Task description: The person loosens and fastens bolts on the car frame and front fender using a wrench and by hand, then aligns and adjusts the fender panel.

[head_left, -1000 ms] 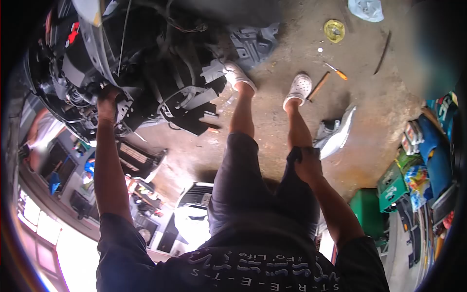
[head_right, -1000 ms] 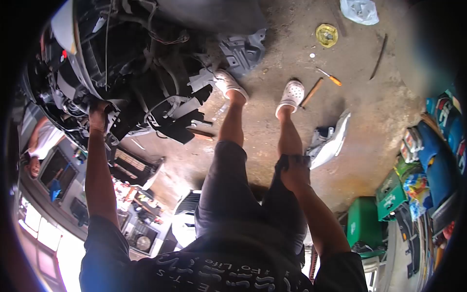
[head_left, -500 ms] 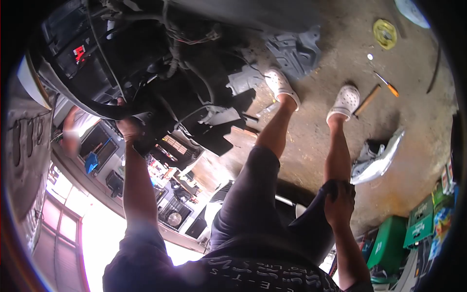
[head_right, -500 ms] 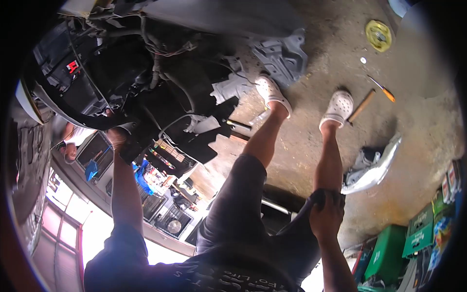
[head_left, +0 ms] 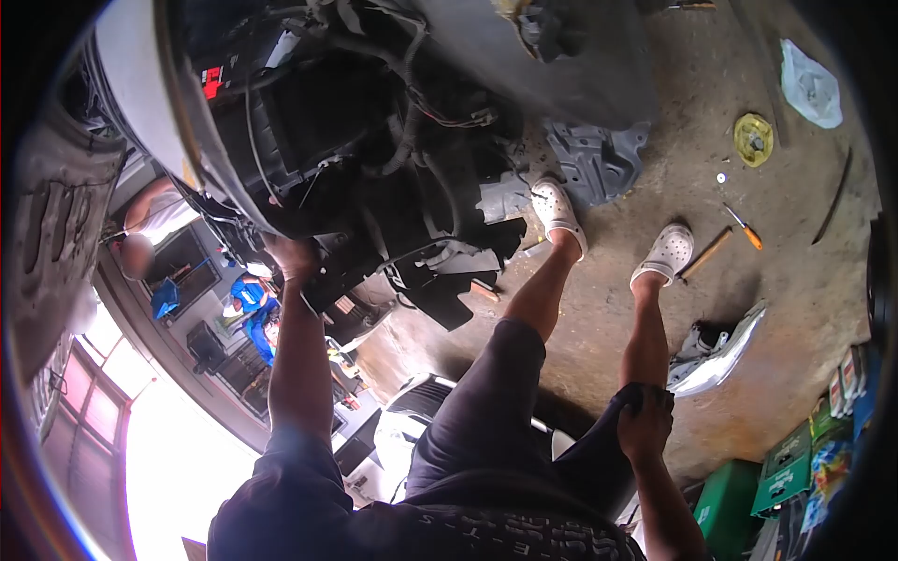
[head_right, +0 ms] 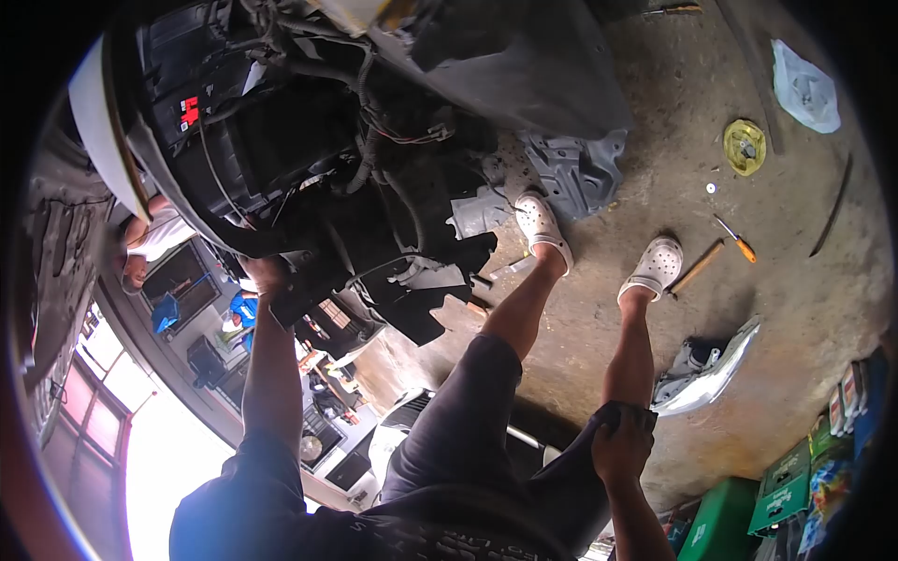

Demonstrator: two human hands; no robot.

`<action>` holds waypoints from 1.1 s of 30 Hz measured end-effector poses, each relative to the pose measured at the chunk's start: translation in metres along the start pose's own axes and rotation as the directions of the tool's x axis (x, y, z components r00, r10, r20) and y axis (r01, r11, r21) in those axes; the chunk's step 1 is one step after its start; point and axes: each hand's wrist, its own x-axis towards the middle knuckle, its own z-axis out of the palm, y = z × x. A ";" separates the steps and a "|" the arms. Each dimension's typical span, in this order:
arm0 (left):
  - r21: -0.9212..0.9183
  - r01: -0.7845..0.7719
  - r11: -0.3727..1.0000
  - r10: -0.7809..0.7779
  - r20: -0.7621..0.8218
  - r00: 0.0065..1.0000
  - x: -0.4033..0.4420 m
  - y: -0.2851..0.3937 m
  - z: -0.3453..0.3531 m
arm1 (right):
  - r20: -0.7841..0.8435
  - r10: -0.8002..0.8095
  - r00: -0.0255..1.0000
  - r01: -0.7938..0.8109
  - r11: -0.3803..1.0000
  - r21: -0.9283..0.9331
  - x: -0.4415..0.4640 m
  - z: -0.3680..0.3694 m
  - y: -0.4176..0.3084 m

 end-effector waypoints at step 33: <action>-0.696 0.273 -0.664 -0.570 0.708 0.416 -0.016 -0.004 -0.093 | -0.043 -0.107 0.993 0.087 0.939 -0.332 -0.004 -0.018 -0.028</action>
